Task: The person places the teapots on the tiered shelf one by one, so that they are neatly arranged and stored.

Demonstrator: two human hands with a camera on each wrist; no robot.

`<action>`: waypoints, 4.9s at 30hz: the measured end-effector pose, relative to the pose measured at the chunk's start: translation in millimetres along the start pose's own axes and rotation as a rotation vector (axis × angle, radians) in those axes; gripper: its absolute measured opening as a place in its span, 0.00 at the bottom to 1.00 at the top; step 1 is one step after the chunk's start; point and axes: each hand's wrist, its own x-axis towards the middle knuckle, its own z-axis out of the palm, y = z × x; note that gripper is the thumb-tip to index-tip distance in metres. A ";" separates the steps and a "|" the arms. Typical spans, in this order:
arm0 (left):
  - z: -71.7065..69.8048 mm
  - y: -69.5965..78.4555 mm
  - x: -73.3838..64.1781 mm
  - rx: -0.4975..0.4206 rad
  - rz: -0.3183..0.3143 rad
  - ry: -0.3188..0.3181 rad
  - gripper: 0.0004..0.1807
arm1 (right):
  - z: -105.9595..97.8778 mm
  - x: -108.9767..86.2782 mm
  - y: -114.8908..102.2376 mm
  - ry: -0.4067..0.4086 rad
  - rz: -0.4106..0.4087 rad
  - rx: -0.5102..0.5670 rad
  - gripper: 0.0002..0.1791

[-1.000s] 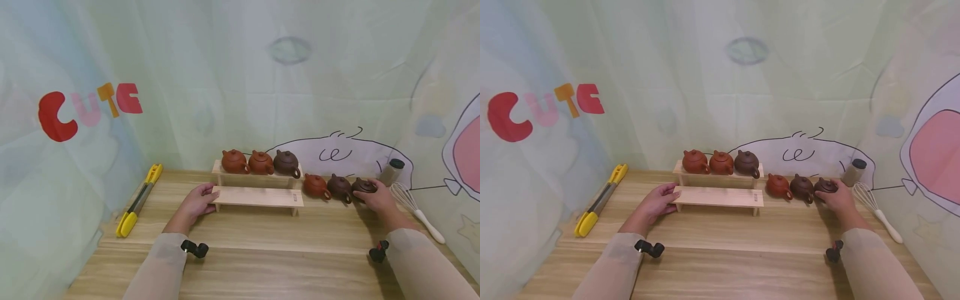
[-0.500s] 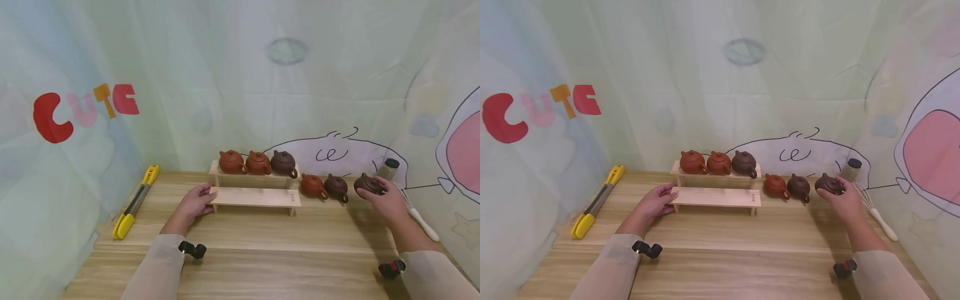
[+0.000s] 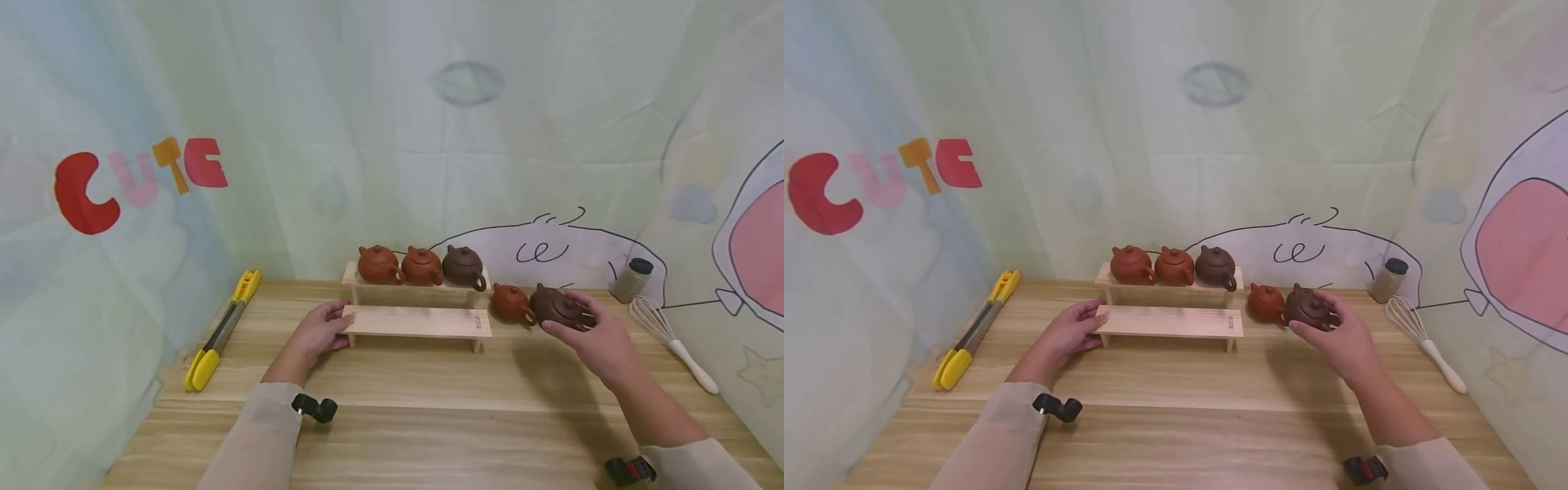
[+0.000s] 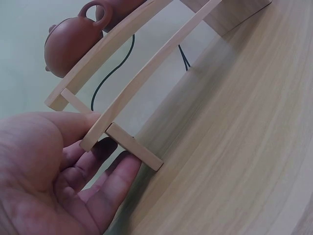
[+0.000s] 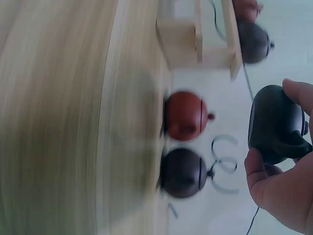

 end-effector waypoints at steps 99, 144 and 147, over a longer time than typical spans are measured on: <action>-1.8 0.1 0.1 -0.004 0.020 -0.017 0.34 | 13.7 28.8 30.8 0.065 0.043 0.033 0.47; -0.5 -0.2 -1.0 -0.018 0.006 -0.011 0.34 | 5.4 61.2 43.2 0.029 0.085 -0.022 0.52; -0.8 0.3 -1.3 -0.017 0.009 -0.017 0.35 | 4.0 54.3 40.7 0.033 0.071 -0.013 0.52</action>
